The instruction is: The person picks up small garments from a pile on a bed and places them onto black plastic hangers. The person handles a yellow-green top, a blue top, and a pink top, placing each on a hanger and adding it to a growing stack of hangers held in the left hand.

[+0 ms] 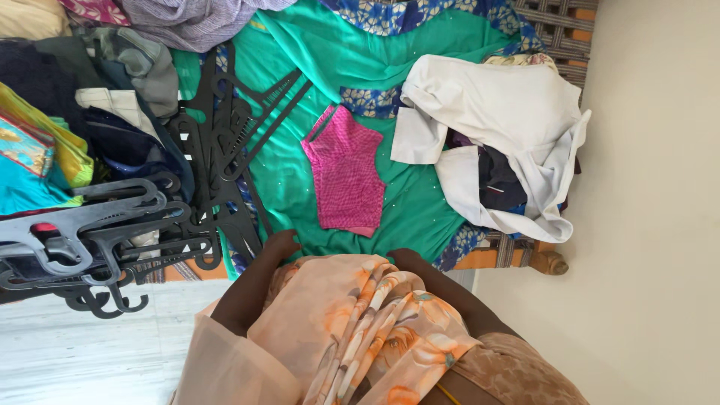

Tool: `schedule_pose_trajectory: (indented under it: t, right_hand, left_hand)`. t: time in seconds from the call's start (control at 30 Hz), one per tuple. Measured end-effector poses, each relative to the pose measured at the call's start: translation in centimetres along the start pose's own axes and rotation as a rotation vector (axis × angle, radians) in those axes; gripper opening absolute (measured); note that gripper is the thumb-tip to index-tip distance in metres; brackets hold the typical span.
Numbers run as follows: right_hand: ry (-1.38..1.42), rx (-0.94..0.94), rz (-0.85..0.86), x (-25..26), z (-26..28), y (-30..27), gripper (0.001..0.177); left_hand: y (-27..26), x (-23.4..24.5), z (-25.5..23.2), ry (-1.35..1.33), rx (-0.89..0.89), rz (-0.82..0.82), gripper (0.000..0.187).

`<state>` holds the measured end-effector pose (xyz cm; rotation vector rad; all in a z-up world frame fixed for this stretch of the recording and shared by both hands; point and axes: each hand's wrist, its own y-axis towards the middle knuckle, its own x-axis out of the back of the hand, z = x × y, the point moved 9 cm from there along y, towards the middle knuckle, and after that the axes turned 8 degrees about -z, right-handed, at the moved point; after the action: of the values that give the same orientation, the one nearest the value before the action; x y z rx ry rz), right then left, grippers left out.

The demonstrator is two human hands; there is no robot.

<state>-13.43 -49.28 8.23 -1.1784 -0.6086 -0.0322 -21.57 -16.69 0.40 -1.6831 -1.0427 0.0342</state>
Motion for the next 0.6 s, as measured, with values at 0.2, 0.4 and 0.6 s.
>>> schedule_pose_trajectory:
  t: [0.2, 0.4, 0.6]
  right_hand:
    - [0.146, -0.069, -0.362, 9.6, -2.4, 7.4, 0.052]
    - [0.020, 0.032, -0.514, 19.3, 0.9, 19.1, 0.052]
    - [0.040, 0.082, -0.581, 24.1, 3.8, 26.8, 0.058]
  left_hand:
    - [7.4, 7.1, 0.6, -0.081, 0.122, -0.129, 0.056]
    - [14.9, 12.7, -5.1, -0.107, 0.013, -0.388, 0.026]
    - [20.1, 13.3, -9.9, -0.232, -0.115, -0.502, 0.037]
